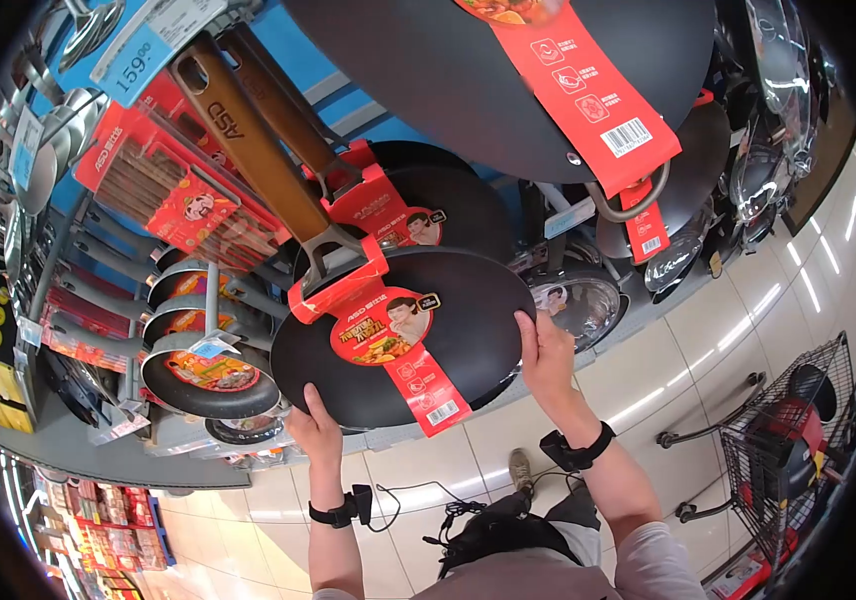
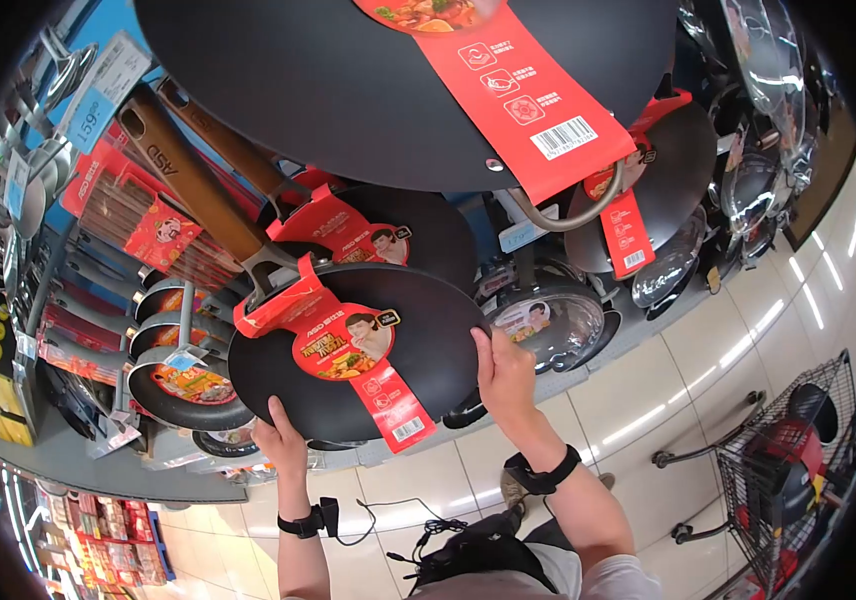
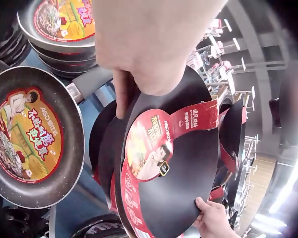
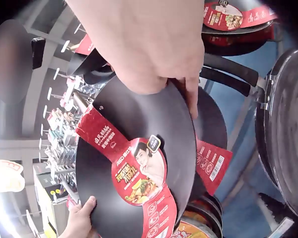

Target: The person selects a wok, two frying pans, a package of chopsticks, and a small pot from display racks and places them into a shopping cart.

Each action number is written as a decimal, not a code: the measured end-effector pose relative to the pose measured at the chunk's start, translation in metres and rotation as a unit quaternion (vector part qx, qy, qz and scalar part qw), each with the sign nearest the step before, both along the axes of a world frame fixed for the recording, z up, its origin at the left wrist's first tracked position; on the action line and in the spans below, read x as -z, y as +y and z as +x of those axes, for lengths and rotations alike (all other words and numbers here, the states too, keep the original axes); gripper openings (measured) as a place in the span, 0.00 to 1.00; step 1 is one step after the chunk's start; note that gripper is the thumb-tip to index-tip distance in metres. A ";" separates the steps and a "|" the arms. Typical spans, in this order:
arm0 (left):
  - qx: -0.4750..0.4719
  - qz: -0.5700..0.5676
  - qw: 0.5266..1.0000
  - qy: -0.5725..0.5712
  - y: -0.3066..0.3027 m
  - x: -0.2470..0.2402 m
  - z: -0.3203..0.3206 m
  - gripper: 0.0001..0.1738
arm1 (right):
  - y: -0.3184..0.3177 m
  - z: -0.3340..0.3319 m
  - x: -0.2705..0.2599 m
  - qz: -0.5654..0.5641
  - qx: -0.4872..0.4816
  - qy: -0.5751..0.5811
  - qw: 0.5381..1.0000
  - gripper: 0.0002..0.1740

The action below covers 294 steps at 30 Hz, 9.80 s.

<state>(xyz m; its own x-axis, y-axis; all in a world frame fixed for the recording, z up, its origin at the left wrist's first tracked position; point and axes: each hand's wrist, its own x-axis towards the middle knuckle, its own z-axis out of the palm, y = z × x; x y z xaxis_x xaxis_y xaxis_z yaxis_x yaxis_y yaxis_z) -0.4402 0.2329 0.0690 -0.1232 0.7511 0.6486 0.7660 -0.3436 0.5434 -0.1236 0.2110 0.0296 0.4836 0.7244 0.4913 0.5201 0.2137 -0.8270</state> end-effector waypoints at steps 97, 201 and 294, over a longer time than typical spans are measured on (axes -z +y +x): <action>-0.074 -0.065 0.973 -0.207 -0.121 0.076 -0.146 0.17 | -0.111 -0.092 0.059 -0.153 -0.351 -0.015 0.924 0.15; 0.747 -0.042 0.643 -0.165 -0.365 -0.131 0.612 0.16 | -0.824 0.256 -0.214 -0.369 0.454 0.066 0.808 0.12; 0.738 -0.082 0.602 0.294 -0.508 0.171 0.613 0.42 | -0.894 0.305 0.117 -0.457 0.254 -0.305 0.796 0.45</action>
